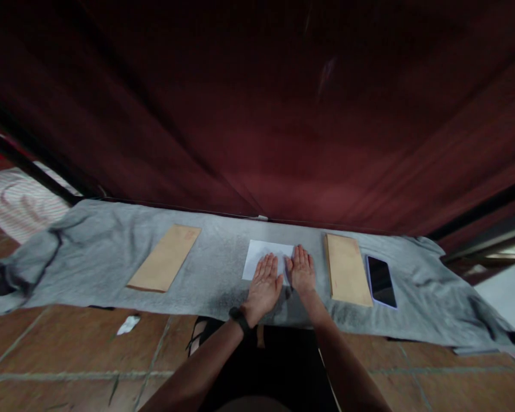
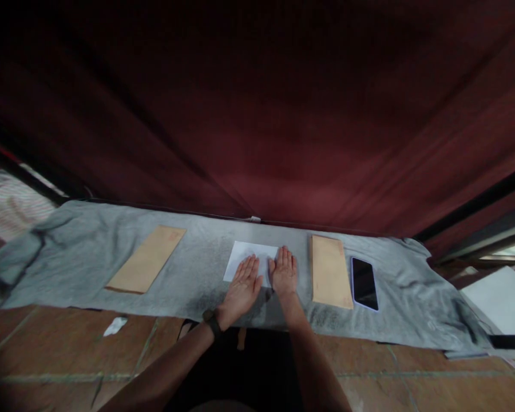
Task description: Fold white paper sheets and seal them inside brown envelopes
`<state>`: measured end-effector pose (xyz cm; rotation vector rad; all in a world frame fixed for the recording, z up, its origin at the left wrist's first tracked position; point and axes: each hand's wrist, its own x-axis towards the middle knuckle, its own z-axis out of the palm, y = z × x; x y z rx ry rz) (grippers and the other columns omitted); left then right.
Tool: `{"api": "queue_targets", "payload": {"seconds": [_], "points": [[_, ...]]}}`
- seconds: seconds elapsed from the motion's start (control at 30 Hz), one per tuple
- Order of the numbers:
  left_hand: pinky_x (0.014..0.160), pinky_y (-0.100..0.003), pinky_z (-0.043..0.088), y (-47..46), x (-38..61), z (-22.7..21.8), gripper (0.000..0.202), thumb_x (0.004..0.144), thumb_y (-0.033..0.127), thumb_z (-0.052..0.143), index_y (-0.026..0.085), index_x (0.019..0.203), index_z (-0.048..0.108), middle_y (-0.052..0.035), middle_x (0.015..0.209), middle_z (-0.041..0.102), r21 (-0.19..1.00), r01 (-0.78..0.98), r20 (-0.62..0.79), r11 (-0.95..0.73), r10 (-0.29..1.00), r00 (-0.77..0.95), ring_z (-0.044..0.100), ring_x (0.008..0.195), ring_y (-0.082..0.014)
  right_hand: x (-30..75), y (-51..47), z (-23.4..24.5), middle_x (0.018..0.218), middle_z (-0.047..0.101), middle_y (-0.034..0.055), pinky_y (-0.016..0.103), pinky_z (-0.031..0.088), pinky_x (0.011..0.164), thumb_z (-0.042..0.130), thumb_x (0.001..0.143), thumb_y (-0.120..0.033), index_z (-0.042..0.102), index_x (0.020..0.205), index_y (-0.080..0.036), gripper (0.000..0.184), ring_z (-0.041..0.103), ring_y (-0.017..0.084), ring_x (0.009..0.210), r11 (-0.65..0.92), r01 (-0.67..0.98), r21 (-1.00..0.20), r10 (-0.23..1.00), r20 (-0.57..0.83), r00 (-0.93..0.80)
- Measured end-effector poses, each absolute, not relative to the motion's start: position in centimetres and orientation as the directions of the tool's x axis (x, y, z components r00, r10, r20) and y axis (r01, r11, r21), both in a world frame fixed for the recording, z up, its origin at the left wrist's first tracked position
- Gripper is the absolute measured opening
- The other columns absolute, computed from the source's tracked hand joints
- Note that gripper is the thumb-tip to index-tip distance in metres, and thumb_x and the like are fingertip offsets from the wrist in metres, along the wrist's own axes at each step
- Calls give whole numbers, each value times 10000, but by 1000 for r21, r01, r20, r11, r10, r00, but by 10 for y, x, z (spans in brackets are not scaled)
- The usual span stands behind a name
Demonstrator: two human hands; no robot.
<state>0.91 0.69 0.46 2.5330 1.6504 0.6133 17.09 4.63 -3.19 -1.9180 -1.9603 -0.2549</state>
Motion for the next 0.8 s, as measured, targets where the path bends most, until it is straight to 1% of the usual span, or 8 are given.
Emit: {"api": "queue_targets", "payload": {"seconds": [0.07, 0.2, 0.27, 0.37, 0.5, 0.63, 0.8], "points": [[1233, -467, 272, 27, 28, 6, 576, 1037, 348, 253, 46, 1517, 355, -174, 1581, 383, 284, 850, 244, -445, 890, 385, 276, 1508, -250, 171, 45, -31, 1533, 426, 244, 482, 295, 1160, 263, 1050, -367, 389, 1505, -4, 596, 420, 309, 1419, 55, 990, -132, 922, 386, 0], [1242, -459, 237, 58, 44, -1, 592, 1042, 383, 237, 40, 1504, 380, -178, 1571, 399, 294, 870, 174, -396, 917, 359, 294, 1501, -254, 172, 44, -30, 1531, 429, 245, 495, 300, 1154, 288, 1035, -316, 381, 1512, -12, 574, 405, 308, 1428, 65, 990, -127, 922, 387, -11], [1248, -449, 215, 68, 40, -6, 618, 1040, 412, 246, 27, 1505, 376, -183, 1584, 372, 275, 882, 169, -383, 922, 348, 277, 1507, -260, 172, 45, -31, 1523, 436, 253, 508, 308, 1149, 297, 1032, -309, 385, 1509, -11, 569, 413, 311, 1422, 63, 989, -131, 920, 392, -6], [1255, -433, 193, 76, 27, -10, 645, 1036, 432, 255, 10, 1513, 360, -185, 1603, 332, 248, 899, 170, -361, 930, 326, 250, 1516, -261, 171, 47, -33, 1510, 451, 262, 511, 317, 1145, 301, 1042, -355, 410, 1491, -1, 582, 429, 318, 1411, 59, 990, -130, 915, 404, -1], [1255, -432, 192, 80, 7, -11, 644, 1033, 423, 263, 12, 1521, 349, -188, 1601, 335, 215, 926, 158, -311, 946, 281, 245, 1518, -262, 171, 48, -35, 1489, 477, 264, 501, 327, 1139, 303, 1049, -383, 429, 1478, 1, 589, 460, 318, 1386, 57, 990, -127, 899, 439, 5], [1250, -436, 196, 69, -11, -12, 636, 1030, 394, 267, 6, 1529, 330, -193, 1606, 320, 187, 954, 179, -233, 963, 200, 238, 1520, -269, 171, 47, -36, 1485, 486, 257, 498, 336, 1129, 291, 1055, -386, 420, 1485, -4, 589, 472, 315, 1377, 65, 992, -111, 881, 474, -4], [1245, -440, 207, 45, -30, -14, 632, 1026, 387, 276, 23, 1540, 320, -180, 1616, 301, 183, 965, 195, -188, 969, 151, 244, 1518, -273, 172, 47, -36, 1487, 483, 258, 482, 341, 1132, 311, 1051, -392, 418, 1486, 4, 598, 467, 318, 1382, 57, 993, -102, 885, 466, -3]]}}
